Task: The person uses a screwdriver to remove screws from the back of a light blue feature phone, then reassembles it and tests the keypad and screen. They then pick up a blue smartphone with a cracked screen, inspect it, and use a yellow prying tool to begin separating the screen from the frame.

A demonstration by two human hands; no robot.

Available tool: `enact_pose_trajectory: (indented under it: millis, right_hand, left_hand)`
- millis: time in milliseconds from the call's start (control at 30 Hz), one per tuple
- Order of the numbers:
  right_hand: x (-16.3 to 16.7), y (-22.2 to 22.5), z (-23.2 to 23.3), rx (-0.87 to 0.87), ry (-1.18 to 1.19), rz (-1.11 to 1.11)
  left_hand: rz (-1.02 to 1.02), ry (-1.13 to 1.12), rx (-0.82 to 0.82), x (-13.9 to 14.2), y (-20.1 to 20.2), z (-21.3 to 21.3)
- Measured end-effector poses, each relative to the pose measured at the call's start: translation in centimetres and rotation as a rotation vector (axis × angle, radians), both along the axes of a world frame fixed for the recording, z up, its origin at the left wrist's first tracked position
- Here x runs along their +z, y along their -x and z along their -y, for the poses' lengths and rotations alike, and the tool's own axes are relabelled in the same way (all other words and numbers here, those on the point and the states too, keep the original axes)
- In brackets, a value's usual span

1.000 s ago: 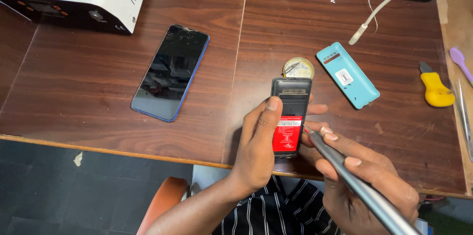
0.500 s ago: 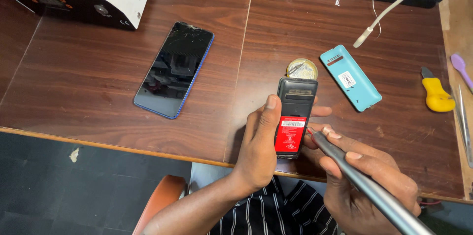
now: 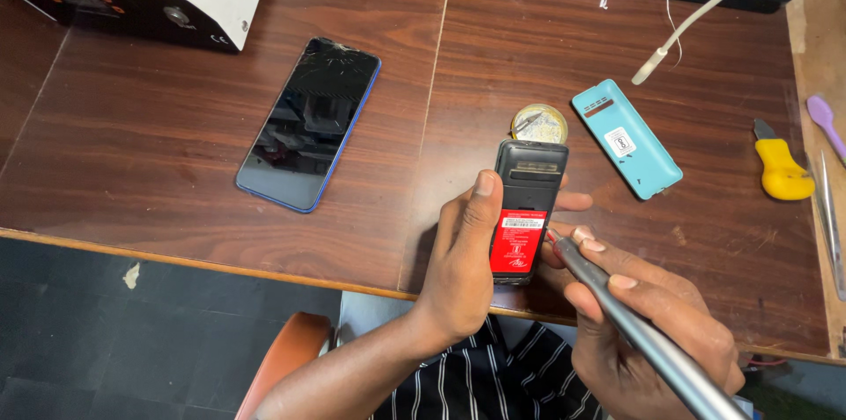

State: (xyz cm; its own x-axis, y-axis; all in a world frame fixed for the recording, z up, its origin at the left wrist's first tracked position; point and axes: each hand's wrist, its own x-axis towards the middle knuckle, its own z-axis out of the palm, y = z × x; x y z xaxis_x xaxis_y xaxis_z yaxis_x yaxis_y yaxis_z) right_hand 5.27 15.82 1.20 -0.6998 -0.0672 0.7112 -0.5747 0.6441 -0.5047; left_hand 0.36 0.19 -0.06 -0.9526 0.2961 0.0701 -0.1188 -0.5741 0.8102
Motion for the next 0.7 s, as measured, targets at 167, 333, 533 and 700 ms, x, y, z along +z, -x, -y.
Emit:
enact_pose_trajectory:
  millis: [167,333,533,700]
  right_hand:
    - [0.4,0.2,0.5,-0.035,-0.002,-0.017]
    - [0.4,0.2,0.4,0.016,0.084,0.017]
    - [0.1,0.1,-0.9,0.069,-0.003,0.016]
    - [1.2,0.2,-2.1,0.026,0.314,0.055]
  left_hand:
    - [-0.013,0.016,0.002,-0.1,0.0,0.0]
    - [-0.005,0.012,0.010,-0.3,-0.1,-0.2]
    - [0.016,0.022,0.011,-0.3,-0.2,-0.4]
    - [0.047,0.070,0.010,0.0,-0.1,-0.9]
